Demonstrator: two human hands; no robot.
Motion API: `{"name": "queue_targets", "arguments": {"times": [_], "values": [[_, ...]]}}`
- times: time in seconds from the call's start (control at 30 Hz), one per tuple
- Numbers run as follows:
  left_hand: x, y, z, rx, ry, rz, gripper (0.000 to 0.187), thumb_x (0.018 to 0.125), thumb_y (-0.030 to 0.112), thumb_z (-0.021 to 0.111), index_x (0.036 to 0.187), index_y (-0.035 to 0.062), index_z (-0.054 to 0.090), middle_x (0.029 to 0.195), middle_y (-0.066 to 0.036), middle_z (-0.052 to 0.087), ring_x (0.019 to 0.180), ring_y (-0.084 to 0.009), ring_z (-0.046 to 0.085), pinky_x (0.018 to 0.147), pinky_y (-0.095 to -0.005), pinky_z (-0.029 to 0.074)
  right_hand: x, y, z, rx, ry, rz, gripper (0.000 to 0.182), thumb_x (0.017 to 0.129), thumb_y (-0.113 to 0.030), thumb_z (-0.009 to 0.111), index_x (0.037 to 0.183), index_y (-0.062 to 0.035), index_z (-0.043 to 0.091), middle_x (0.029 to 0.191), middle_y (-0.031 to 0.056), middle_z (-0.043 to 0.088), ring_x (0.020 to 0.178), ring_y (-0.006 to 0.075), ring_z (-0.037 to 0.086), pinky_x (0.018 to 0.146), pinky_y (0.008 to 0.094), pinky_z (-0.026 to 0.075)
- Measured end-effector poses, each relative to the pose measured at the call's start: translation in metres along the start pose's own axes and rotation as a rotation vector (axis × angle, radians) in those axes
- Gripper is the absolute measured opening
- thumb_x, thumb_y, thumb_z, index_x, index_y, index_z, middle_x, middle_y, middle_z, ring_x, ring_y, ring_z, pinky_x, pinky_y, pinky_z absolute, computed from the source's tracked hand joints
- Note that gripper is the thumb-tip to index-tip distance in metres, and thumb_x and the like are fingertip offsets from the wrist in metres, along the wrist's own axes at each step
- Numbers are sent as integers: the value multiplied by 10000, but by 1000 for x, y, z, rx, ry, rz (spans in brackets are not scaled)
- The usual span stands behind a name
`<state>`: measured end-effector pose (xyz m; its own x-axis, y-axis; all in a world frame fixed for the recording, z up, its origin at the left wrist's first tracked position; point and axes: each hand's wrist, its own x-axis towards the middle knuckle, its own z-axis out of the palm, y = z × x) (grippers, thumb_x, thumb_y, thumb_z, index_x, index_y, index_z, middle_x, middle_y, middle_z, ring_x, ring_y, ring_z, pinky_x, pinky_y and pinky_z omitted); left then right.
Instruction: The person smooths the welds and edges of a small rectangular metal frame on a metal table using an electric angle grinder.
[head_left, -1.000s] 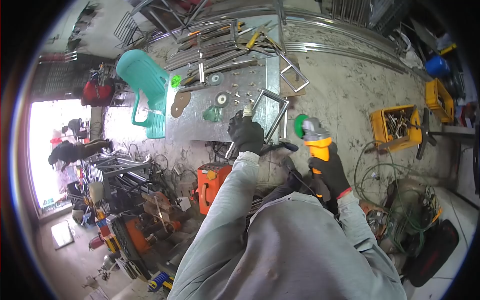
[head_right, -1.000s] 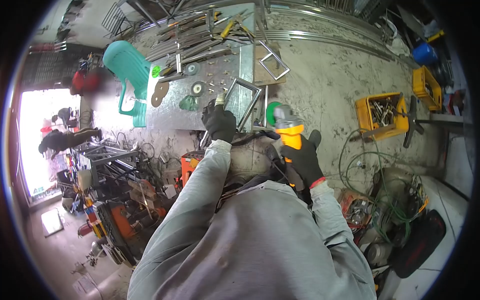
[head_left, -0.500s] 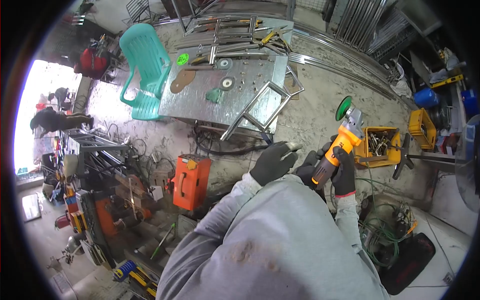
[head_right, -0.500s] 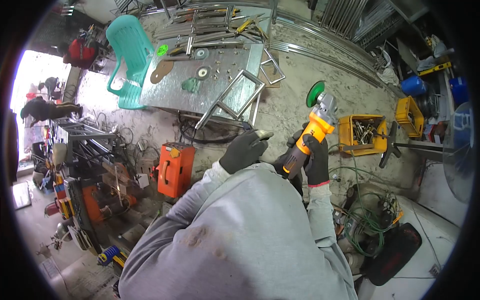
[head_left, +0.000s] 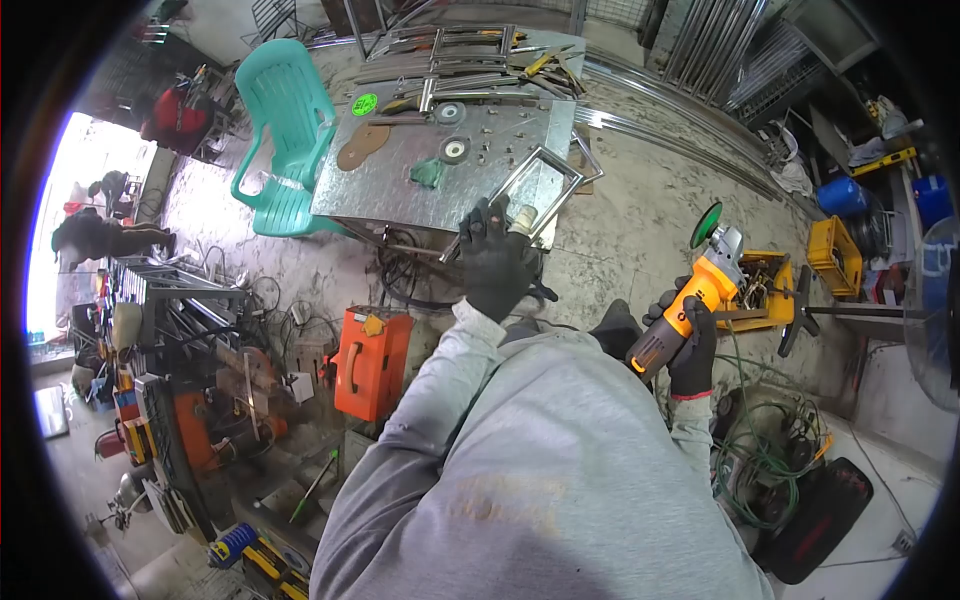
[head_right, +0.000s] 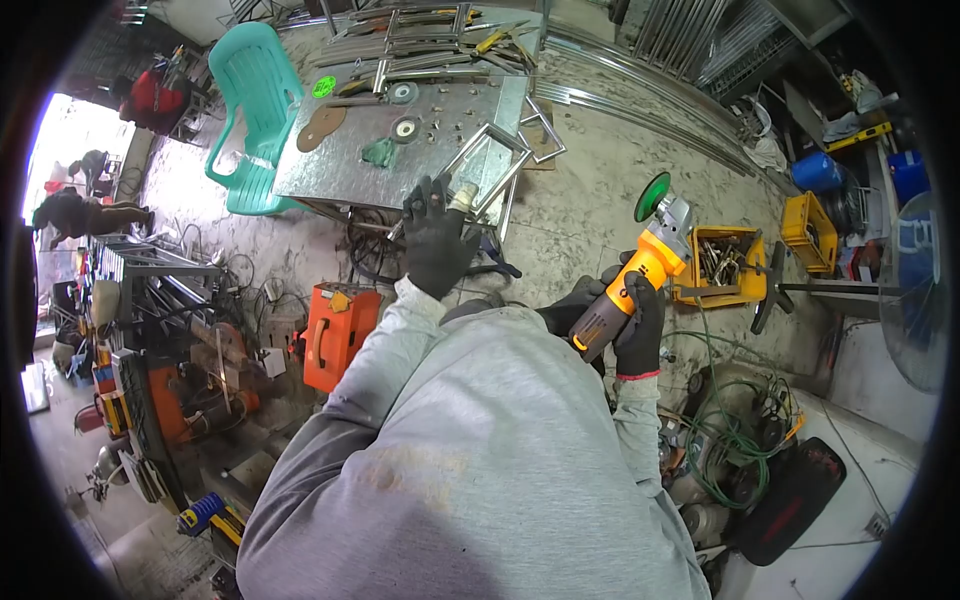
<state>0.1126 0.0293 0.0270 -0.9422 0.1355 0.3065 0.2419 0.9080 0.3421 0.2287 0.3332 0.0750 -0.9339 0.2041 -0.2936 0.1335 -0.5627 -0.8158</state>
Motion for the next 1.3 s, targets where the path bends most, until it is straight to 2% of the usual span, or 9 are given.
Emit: {"name": "queue_targets", "arguments": {"times": [0.07,0.3,0.33,0.37,0.47,0.6,1.03,1.13,1.3], "values": [[8,-16,8,20,12,110,498,890,325,823,1355,177,725,1650,-181,487,1568,-477,359,1279,-636,255,-2,2,-3,31,21,23,472,1019,-305,702,1387,-37,580,1023,98,708,881,247,749,827,442,658],[21,-48,17,-146,-177,167,366,854,268,857,1210,213,796,1515,-175,630,1528,-474,442,1275,-655,256,-10,0,6,40,25,4,478,1018,-315,706,1387,-41,575,1020,93,709,883,253,757,830,450,660],[23,-49,11,-148,-55,208,359,879,229,848,1223,152,782,1345,-168,719,1369,-410,603,1167,-577,428,-11,0,6,44,28,0,478,1018,-315,706,1387,-41,575,1020,93,709,883,253,757,830,450,660],[27,-51,8,-146,-60,209,359,879,229,848,1223,152,782,1345,-168,719,1369,-410,603,1167,-577,428,-14,0,5,49,47,21,471,1019,-316,706,1384,-48,578,1023,91,710,887,253,756,830,448,657],[45,-64,1,-590,-5,-252,331,1005,193,769,1281,17,725,965,-101,753,760,-241,666,712,-373,523,-17,6,-1,85,89,72,467,1021,-291,697,1385,-33,559,1024,111,704,901,261,760,834,450,663],[60,-80,8,-982,24,-411,287,1068,179,707,1298,7,714,877,-5,675,781,-84,560,706,-301,479,-18,12,-8,131,134,103,463,1031,-276,688,1394,-25,546,1021,128,704,917,271,770,846,465,677],[53,-79,19,-939,105,-356,327,1030,210,747,1277,0,704,906,-73,723,801,-155,608,759,-360,509,-17,14,-8,138,151,106,430,1039,-287,690,1371,-45,561,1028,125,714,898,277,764,830,481,672],[49,-79,21,-946,-22,-519,284,991,252,782,990,-4,661,827,-92,676,747,-211,597,719,-410,495,-18,13,-6,112,192,113,442,1042,-296,688,1381,-44,562,1037,125,719,909,280,769,830,481,677],[44,-73,34,-731,36,-516,363,943,332,810,915,5,657,855,-177,703,770,-350,661,748,-480,515,-16,17,-13,124,158,122,457,1044,-300,686,1395,-35,560,1051,123,719,915,280,772,834,475,681]]}}
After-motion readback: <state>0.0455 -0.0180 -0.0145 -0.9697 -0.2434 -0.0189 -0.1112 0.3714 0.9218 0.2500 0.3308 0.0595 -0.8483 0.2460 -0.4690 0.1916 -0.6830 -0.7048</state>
